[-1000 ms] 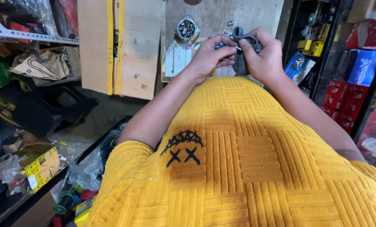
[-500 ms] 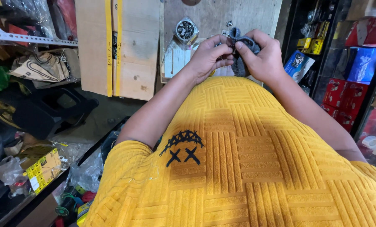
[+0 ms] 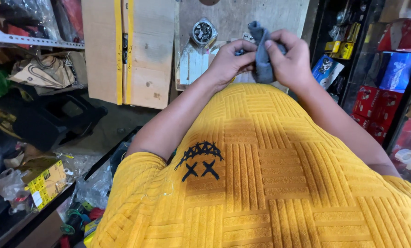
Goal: The person wipes small metal hardware pieces with a gray cloth on a cluttered workbench. They then pick up a yellow-lidded container and place it on a shelf before retrieving a clear plastic box filled with screws and placing it on the workbench.
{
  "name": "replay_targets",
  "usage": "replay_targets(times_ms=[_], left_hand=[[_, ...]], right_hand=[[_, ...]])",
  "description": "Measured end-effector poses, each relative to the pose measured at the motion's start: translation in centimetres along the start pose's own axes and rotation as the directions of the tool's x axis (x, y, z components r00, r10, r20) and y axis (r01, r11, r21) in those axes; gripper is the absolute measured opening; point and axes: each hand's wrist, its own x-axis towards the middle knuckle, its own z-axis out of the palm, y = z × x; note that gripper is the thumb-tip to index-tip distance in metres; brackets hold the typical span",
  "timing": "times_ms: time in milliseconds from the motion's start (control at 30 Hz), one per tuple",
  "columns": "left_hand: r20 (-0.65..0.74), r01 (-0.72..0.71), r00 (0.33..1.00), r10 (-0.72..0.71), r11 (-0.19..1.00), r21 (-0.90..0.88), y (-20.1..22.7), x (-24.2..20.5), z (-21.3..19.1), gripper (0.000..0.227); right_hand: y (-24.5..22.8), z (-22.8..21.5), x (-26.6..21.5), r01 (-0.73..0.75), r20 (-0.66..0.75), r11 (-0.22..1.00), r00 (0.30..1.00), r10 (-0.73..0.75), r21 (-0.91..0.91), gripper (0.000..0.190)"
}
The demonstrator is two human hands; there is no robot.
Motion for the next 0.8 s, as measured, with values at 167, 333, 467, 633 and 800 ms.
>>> replay_targets(times_ms=[167,333,467,633,800], left_hand=[[0.001,-0.005,1.000,0.005,0.997,0.075,0.7,-0.2,0.6,0.012],[0.023,0.011,1.000,-0.013,0.997,0.073,0.4,-0.5,0.8,0.007],[0.021,0.009,1.000,-0.011,0.995,0.095,1.1,-0.9,1.3,0.006],[0.040,-0.059,0.998,0.053,0.987,0.146,0.7,-1.1,0.8,0.014],[0.064,-0.044,0.997,0.032,0.979,0.196,1.6,-1.5,1.3,0.013]], right_hand=[[-1.1,-0.4,0.1,0.004,-0.053,1.000,0.999,-0.003,0.011,0.009],[-1.8,-0.4,-0.4,0.008,0.000,1.000,1.000,-0.008,0.009,0.010],[-2.2,-0.2,-0.6,0.000,-0.064,1.000,0.998,0.001,0.006,0.009],[-2.0,-0.7,-0.7,0.037,0.025,0.999,0.999,-0.038,0.040,0.009],[-2.1,-0.1,-0.9,0.014,-0.084,1.000,0.996,-0.015,-0.012,0.009]])
